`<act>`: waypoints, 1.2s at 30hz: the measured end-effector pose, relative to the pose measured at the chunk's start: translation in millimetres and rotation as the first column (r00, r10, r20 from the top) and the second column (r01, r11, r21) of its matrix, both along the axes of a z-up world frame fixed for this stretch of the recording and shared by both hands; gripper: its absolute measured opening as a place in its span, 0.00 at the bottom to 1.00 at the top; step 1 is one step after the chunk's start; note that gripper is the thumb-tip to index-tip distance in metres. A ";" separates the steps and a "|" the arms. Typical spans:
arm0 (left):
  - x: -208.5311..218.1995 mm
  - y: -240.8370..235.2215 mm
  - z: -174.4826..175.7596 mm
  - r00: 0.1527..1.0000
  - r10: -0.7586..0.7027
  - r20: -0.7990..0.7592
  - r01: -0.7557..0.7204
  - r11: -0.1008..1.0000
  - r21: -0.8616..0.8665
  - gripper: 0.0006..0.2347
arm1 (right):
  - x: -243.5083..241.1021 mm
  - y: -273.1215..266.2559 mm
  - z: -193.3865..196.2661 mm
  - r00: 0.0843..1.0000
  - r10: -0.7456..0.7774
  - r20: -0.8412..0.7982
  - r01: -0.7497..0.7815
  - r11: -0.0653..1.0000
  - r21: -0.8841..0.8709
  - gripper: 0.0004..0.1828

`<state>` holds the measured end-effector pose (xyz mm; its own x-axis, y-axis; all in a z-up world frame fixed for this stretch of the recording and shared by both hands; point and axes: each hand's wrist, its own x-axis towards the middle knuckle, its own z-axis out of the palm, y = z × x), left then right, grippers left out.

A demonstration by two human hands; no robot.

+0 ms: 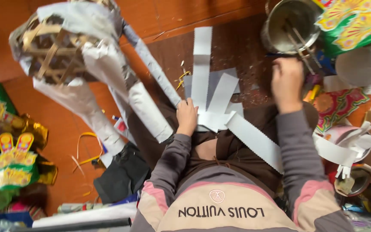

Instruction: Cutting paper strips and pasting them onto a bamboo frame to create a decorative giraffe lantern

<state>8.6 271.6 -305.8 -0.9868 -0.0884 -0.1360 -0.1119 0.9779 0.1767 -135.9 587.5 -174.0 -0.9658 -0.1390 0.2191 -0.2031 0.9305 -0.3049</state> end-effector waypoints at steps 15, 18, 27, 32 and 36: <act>-13.6 17.6 -4.1 0.942 0.152 0.299 -0.219 0.954 0.206 0.31 | 10.2 1.5 -0.5 0.864 -0.243 0.441 0.396 0.869 -0.297 0.16; -15.7 7.6 8.4 0.872 0.290 0.395 -0.461 0.758 0.461 0.27 | 16.5 2.8 -52.3 0.797 -0.166 0.580 0.545 0.613 -0.572 0.16; 10.7 10.9 -10.6 0.694 0.386 0.608 -0.679 0.069 0.731 0.12 | 17.0 -8.2 -75.4 0.645 0.024 0.764 0.756 0.132 -0.642 0.15; 11.5 10.6 26.4 0.680 0.349 0.644 -0.680 -0.029 0.733 0.16 | 30.8 -35.3 -38.9 0.718 -0.055 0.694 0.670 0.325 -0.667 0.14; 2.9 8.1 76.5 0.789 0.298 0.538 -0.567 0.014 0.824 0.22 | 39.0 -78.5 -3.4 0.821 0.072 0.566 0.218 0.877 -0.428 0.20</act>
